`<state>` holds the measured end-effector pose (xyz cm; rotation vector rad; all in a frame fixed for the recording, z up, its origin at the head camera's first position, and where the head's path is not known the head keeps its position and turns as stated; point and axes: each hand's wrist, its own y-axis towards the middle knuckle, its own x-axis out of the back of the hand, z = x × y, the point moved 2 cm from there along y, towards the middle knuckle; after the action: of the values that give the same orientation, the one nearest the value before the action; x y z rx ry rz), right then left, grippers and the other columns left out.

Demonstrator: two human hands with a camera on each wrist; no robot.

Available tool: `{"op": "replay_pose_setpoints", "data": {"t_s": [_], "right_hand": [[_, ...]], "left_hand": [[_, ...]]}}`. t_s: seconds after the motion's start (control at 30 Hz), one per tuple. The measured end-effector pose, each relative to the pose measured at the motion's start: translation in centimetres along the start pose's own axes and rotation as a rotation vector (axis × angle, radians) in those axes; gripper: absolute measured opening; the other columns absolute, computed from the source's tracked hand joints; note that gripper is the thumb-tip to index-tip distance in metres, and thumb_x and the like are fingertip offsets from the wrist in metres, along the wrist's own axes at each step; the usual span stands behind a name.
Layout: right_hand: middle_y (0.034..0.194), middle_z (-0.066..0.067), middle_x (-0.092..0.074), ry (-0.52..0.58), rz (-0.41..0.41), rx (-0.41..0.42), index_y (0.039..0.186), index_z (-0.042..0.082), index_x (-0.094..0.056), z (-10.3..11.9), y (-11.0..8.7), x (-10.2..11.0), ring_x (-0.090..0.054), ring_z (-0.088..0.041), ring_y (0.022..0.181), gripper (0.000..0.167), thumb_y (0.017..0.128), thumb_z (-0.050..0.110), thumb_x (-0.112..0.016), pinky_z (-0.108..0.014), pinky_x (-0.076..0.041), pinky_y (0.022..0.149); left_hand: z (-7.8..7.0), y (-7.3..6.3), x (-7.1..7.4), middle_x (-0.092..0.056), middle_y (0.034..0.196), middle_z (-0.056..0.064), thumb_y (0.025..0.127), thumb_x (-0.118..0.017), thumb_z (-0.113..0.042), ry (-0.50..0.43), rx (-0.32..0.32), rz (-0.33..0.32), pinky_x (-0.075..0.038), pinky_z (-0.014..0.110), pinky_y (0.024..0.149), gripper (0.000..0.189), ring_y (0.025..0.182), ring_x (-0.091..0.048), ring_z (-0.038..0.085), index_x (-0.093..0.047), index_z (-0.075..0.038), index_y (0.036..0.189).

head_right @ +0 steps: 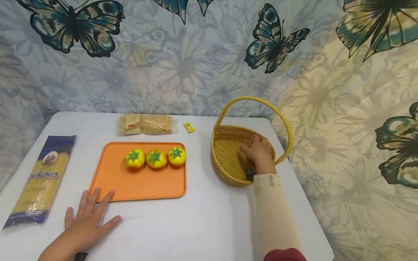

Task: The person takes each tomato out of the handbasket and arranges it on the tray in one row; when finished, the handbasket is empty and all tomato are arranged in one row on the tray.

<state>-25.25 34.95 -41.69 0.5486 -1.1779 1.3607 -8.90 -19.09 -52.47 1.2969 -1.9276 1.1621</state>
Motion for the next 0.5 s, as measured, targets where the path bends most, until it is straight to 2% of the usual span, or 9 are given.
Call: {"op": "replay_pose_setpoints", "data": {"t_s": [0.13, 0.23, 0.37, 0.5], "right_hand": [[0.165, -0.043, 0.001, 0.014, -0.013, -0.025, 0.168, -0.002, -0.005, -0.4, 0.5, -0.6, -0.001, -0.066, 0.15, 0.101, 0.104, 0.051, -0.062, -0.079, -0.021, 0.114], [0.165, -0.042, -0.003, 0.0, -0.017, -0.006, 0.167, -0.005, -0.008, -0.2, 0.7, -0.8, -0.004, -0.066, 0.15, 0.099, 0.103, 0.047, -0.064, -0.077, -0.021, 0.116], [0.167, -0.04, -0.01, -0.03, -0.006, 0.059, 0.166, -0.007, -0.012, 0.3, 0.8, -1.0, -0.008, -0.061, 0.152, 0.096, 0.104, 0.042, -0.067, -0.074, -0.018, 0.119], [0.168, -0.036, -0.018, 0.003, -0.007, 0.118, 0.167, -0.004, -0.016, 0.9, 0.7, -1.1, -0.012, -0.057, 0.154, 0.093, 0.103, 0.039, -0.069, -0.072, -0.017, 0.121]], "left_hand": [[0.0, 0.0, 0.0, 0.011, 0.169, 0.036, 0.093, -0.053, -0.083, 0.003, 0.007, 0.006, 0.03, 0.081, 0.098, 0.11, 0.149, 0.035, 0.051, -0.021, -0.01, 0.169], [0.0, 0.1, 0.0, 0.012, 0.169, 0.036, 0.093, -0.053, -0.083, 0.003, 0.011, 0.01, 0.03, 0.081, 0.099, 0.11, 0.149, 0.036, 0.05, -0.021, -0.01, 0.169], [0.0, 0.0, 0.0, 0.011, 0.17, 0.035, 0.093, -0.053, -0.083, -0.007, 0.001, 0.006, 0.03, 0.081, 0.099, 0.109, 0.149, 0.036, 0.049, -0.022, -0.01, 0.169], [0.0, -0.1, 0.1, 0.011, 0.17, 0.035, 0.094, -0.053, -0.082, -0.015, -0.01, 0.002, 0.03, 0.081, 0.098, 0.108, 0.149, 0.036, 0.049, -0.021, -0.011, 0.169]]}}
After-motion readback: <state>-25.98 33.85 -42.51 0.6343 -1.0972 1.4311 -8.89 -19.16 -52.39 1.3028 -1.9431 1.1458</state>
